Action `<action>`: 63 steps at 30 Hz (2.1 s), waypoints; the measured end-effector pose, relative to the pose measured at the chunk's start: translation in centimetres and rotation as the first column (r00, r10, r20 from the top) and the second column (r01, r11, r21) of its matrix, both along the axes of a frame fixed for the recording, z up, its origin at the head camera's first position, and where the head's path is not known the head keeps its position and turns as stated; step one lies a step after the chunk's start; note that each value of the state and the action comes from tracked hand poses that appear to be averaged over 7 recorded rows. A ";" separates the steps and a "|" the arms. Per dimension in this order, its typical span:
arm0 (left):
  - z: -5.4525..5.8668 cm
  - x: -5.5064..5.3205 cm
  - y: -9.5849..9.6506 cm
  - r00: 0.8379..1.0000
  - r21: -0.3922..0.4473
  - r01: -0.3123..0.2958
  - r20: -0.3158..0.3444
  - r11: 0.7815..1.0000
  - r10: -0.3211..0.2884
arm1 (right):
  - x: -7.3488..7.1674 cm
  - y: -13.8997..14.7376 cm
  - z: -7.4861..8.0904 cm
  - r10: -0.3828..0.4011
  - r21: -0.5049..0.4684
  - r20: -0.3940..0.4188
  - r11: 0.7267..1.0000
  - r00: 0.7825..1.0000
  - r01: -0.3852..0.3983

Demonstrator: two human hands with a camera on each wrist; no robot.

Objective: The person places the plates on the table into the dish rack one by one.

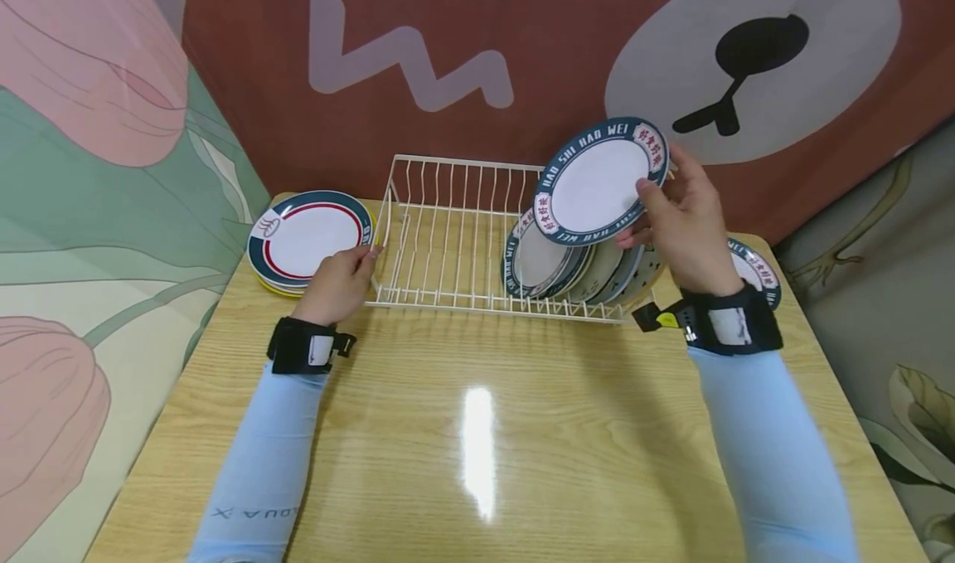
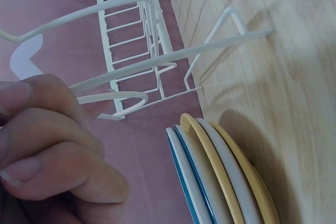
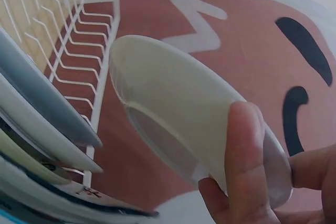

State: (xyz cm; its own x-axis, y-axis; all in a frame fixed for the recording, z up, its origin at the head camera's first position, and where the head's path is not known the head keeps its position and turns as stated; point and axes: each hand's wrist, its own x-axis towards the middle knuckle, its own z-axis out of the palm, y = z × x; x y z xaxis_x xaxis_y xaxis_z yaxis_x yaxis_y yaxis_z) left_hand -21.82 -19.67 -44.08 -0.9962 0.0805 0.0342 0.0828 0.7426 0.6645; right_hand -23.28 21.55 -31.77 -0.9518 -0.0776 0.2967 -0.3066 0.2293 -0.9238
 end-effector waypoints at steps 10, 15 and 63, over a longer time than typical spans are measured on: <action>0.0 0.0 -0.1 1.000 -0.004 0.003 -0.019 1.000 -0.003 | -1.2 -2.2 -1.1 0.035 0.292 0.049 0.955 0.998 -0.048; 0.0 0.0 -0.1 1.000 -0.006 0.005 -0.015 1.000 -0.005 | -1.8 -3.1 -1.8 0.032 0.409 0.064 0.911 0.997 -0.055; 0.0 -0.2 0.1 1.000 -0.003 -0.002 -0.024 1.000 0.002 | -2.7 -6.7 -4.7 0.003 0.690 0.228 0.705 0.974 -0.164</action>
